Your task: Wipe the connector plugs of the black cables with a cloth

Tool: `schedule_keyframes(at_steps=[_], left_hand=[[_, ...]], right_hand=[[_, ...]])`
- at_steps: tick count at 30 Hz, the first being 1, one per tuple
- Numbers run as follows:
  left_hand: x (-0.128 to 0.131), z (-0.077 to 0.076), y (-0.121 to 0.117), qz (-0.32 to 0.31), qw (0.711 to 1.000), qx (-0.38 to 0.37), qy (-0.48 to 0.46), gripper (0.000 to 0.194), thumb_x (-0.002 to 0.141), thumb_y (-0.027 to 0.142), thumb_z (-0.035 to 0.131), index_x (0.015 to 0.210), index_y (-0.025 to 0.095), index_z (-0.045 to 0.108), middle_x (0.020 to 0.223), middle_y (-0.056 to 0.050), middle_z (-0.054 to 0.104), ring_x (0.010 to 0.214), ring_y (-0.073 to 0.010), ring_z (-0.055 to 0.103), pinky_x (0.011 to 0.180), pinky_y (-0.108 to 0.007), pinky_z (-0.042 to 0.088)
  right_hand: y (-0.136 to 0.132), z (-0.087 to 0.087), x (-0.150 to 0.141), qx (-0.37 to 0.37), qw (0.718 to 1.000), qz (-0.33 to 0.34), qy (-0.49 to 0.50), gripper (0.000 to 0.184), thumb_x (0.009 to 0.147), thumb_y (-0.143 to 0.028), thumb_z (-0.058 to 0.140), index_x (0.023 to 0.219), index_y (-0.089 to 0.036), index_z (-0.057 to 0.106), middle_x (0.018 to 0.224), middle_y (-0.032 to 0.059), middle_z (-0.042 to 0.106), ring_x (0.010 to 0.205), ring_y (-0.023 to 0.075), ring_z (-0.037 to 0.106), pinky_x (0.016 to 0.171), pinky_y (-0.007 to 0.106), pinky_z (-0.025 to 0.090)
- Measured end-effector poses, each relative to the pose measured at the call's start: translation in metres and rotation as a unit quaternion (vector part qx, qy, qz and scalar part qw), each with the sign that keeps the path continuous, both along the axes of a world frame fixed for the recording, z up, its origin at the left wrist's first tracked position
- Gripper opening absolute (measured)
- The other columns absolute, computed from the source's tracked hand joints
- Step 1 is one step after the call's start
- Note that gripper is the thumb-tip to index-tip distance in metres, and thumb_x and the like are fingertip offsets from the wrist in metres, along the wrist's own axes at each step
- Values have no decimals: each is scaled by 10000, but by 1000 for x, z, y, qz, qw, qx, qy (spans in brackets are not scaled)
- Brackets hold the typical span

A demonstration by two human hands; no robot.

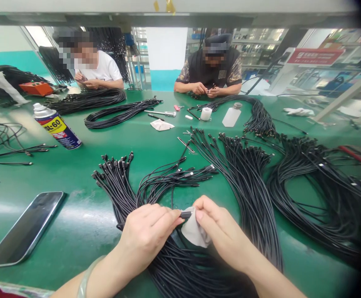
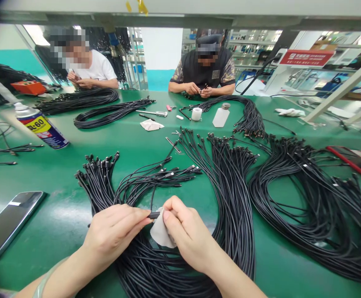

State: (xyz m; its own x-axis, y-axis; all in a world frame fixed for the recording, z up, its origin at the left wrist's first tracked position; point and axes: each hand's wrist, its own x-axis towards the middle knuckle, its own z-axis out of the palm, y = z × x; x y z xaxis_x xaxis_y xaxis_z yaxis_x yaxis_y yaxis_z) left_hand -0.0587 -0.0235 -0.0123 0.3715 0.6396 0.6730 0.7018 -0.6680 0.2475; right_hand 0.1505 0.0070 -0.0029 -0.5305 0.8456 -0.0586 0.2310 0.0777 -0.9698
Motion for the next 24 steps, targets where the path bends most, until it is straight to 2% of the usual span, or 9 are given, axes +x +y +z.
schedule_keyframes(at_steps=[3,9,12,16,21,24], left_hand=[[2,-3,0,1,1000,-16,1,65,941,163,627,1002,151,647,801,-8,719,661,-123,642,662,-244,488],[2,-2,2,13,990,-136,-32,126,953,280,618,1021,186,669,771,5,686,657,-130,616,607,-234,466],[1,-1,3,-12,992,-118,-42,74,941,237,639,992,204,680,770,23,699,651,-121,599,626,-241,443],[0,-2,2,-8,998,-59,-23,82,927,207,658,1007,192,676,778,25,714,625,-117,579,600,-262,384],[-1,-7,2,-2,998,-60,-28,82,929,206,660,1009,195,675,803,29,725,640,-108,602,606,-264,379],[0,-8,3,2,998,-56,-25,103,924,205,667,1026,198,680,798,30,725,647,-109,612,610,-262,388]], right_hand=[[1,-1,-1,18,1000,15,-16,234,1039,-345,375,853,-221,447,608,-63,436,534,117,401,501,239,301],[2,-4,-2,78,994,18,-70,166,1001,-258,404,841,-226,436,634,-61,445,546,114,417,513,236,313],[1,-6,-2,87,993,29,-75,145,987,-245,432,843,-228,438,660,-53,471,565,116,444,533,235,336],[-1,-6,-2,109,992,19,-64,163,986,-246,431,824,-227,438,661,-53,453,565,112,430,532,232,329],[1,-4,-2,36,999,21,-16,169,969,-266,472,808,-223,444,641,-66,436,544,104,398,499,220,307],[2,-2,-1,26,1000,11,-13,200,963,-272,482,775,-218,440,643,-63,432,551,103,380,501,221,302]])
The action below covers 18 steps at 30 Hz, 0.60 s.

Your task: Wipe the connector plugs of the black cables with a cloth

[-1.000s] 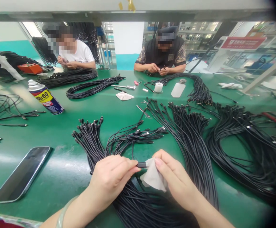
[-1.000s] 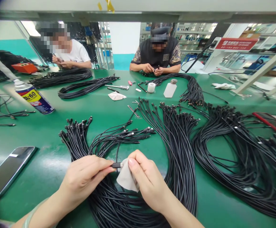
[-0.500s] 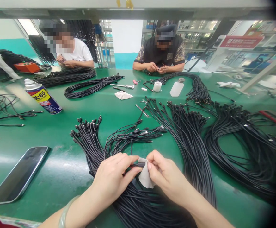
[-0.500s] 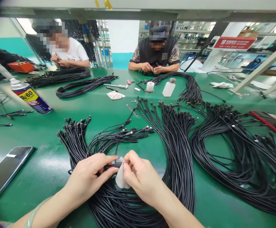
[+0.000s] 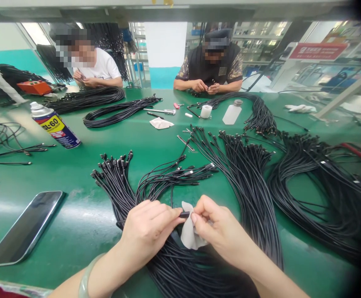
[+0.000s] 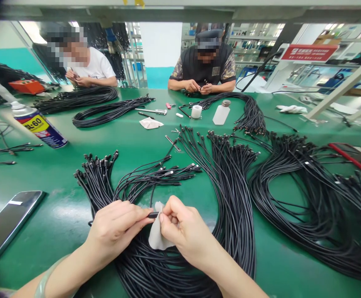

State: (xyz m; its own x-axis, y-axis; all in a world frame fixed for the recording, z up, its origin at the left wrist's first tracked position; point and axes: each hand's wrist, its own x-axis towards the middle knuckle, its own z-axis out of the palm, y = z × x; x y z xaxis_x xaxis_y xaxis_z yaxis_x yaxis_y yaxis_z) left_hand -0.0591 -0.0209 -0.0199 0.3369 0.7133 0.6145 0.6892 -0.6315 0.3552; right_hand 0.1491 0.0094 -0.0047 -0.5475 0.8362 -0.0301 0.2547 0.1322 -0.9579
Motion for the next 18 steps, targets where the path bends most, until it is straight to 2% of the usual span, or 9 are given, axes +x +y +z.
schedule_keyframes(at_steps=[5,9,18], left_hand=[[0,1,2,6,999,-24,-24,75,938,251,652,973,205,700,757,38,723,622,-103,624,604,-249,407],[0,2,3,5,998,-39,-38,92,939,270,650,954,204,712,723,32,717,606,-109,632,600,-243,422],[2,1,0,2,999,-33,-39,54,927,248,666,913,200,687,725,36,710,606,-107,627,600,-246,416]], right_hand=[[3,1,7,-49,998,-15,36,206,991,-319,470,815,-213,452,649,-50,491,559,110,415,511,227,320],[5,0,12,-92,994,-1,66,225,1000,-365,490,841,-208,465,668,-41,530,564,110,436,520,227,336],[2,2,7,-99,993,16,56,239,1005,-376,485,845,-199,468,668,-37,528,579,112,435,525,227,334]])
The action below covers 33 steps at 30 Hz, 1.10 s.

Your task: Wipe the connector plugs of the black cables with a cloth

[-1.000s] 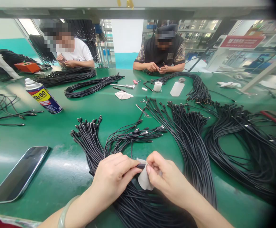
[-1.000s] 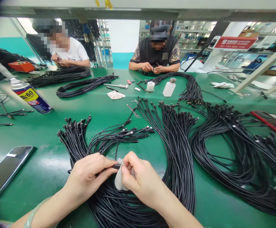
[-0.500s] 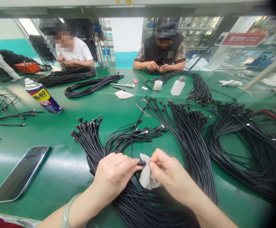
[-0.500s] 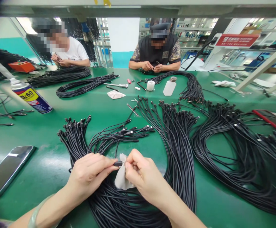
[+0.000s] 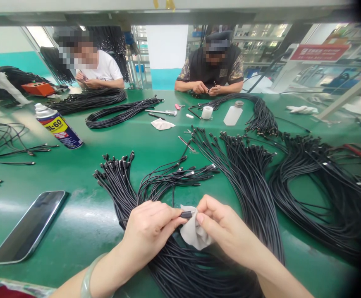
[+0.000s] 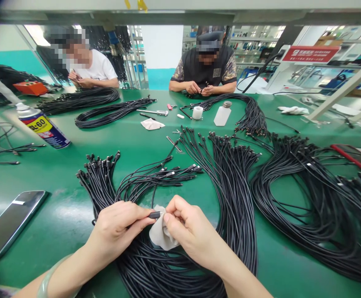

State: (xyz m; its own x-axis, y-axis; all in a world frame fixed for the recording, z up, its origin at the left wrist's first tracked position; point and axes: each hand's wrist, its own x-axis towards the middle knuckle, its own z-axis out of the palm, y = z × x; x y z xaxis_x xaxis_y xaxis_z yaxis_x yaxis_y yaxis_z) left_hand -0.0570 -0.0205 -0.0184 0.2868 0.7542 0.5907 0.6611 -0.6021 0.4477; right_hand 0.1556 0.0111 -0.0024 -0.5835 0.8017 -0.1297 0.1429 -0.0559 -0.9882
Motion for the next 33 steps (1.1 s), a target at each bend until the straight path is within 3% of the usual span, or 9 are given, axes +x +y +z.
schedule_keyframes(at_steps=[7,15,22,29,33], left_hand=[[1,0,-2,-9,997,56,53,99,932,177,644,1029,177,663,763,27,715,599,-111,591,581,-271,379],[1,-3,-1,5,998,51,39,115,912,172,674,1027,180,673,775,21,721,617,-107,620,585,-267,389],[2,4,-1,11,999,-5,-32,47,916,225,681,947,200,705,750,42,734,626,-98,654,595,-240,433],[2,5,-3,11,999,-5,-39,51,913,234,683,943,207,715,733,36,733,618,-106,655,593,-237,441],[4,3,-4,2,1000,5,-23,35,914,226,681,912,195,696,714,32,718,589,-104,637,582,-243,425]], right_hand=[[-1,-3,-5,90,994,-15,-61,224,982,-294,456,772,-215,437,595,-70,415,528,106,368,490,224,289],[-4,-1,-7,124,990,-31,-51,230,980,-304,464,767,-218,452,650,-49,461,561,114,425,513,221,348],[-4,-9,2,128,978,-165,-5,263,1011,-392,474,811,-222,490,625,-48,492,534,125,471,489,228,376],[-7,-4,1,125,989,-82,0,237,1014,-351,457,837,-211,530,659,-15,574,563,142,549,530,247,436],[-8,-2,-3,174,982,-61,-47,212,1005,-331,464,842,-215,534,653,-16,568,554,141,540,525,244,434]])
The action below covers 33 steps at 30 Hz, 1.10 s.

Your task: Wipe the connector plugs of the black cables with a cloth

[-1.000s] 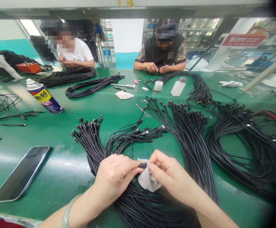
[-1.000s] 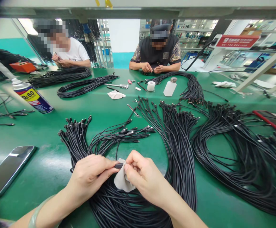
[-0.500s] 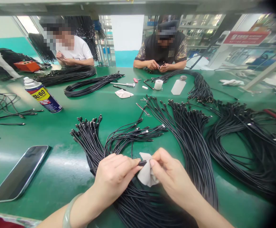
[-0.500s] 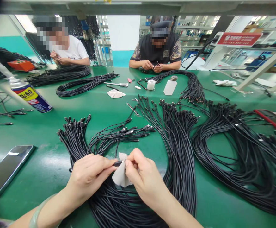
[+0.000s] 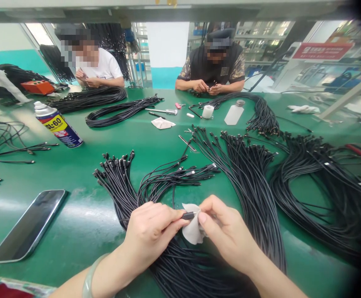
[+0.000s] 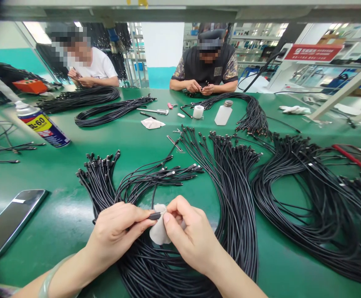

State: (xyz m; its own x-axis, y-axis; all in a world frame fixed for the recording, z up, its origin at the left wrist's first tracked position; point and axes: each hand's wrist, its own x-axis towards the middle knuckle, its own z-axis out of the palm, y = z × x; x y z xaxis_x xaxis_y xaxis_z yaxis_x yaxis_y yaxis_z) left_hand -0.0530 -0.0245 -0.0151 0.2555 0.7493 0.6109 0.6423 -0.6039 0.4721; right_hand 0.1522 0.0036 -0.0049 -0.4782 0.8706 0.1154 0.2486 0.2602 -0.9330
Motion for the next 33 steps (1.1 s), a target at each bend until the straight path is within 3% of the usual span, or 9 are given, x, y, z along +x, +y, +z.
schedule_keyframes(at_steps=[4,8,14,20,24,26,28,31,33], left_hand=[[-2,-2,3,13,1000,23,15,39,926,225,667,932,189,682,740,35,722,605,-99,633,592,-248,415],[-10,-3,12,94,994,25,51,113,954,254,624,1025,192,687,843,3,740,719,-130,659,670,-264,451],[-19,-13,27,160,969,-38,186,322,991,183,490,1296,152,589,981,-67,726,884,-218,637,770,-368,515],[-24,-13,39,159,980,-98,61,349,984,186,489,1321,153,572,1216,-107,660,1122,-218,599,994,-389,505],[-55,2,46,250,958,-142,14,253,992,259,485,1173,214,655,1176,-77,669,1113,-176,628,980,-315,498],[-86,9,46,348,919,-184,-4,256,988,297,461,1065,166,668,1093,-125,687,1029,-221,665,910,-358,516],[-120,12,43,428,869,-248,-14,319,964,369,479,881,132,675,853,-154,705,874,-281,702,788,-392,535],[-157,7,36,447,822,-352,-22,489,908,510,521,592,150,617,535,-106,629,582,-264,677,613,-349,529],[-163,-1,32,424,820,-384,-34,583,870,615,528,527,150,602,480,-86,615,470,-225,639,525,-309,513]], right_hand=[[1,-3,0,66,996,-40,-41,208,1003,-313,458,831,-222,533,649,-15,570,536,139,554,506,239,436],[2,-5,2,90,988,-120,-38,229,1012,-348,460,836,-229,546,650,-11,598,538,145,582,497,237,451],[-1,-5,0,113,984,-130,-52,262,988,-403,502,801,-240,585,636,-10,610,545,159,591,512,247,458],[5,-11,3,142,978,-141,-63,273,973,-435,513,802,-240,596,645,-4,619,559,169,590,499,240,462],[10,-14,6,161,974,-147,-61,270,971,-434,520,821,-226,603,651,6,631,551,171,603,488,239,463],[10,-14,6,157,975,-150,-54,275,972,-436,515,824,-221,603,656,8,635,555,171,609,500,242,470],[10,-13,4,151,977,-147,-42,284,970,-440,512,815,-218,599,649,4,631,548,170,605,511,246,478],[10,-12,3,148,979,-137,-27,286,969,-437,514,802,-218,594,638,-3,619,535,164,587,516,251,475],[9,-11,2,154,978,-136,-25,277,967,-427,521,798,-218,589,634,-7,613,531,160,574,521,251,462]])
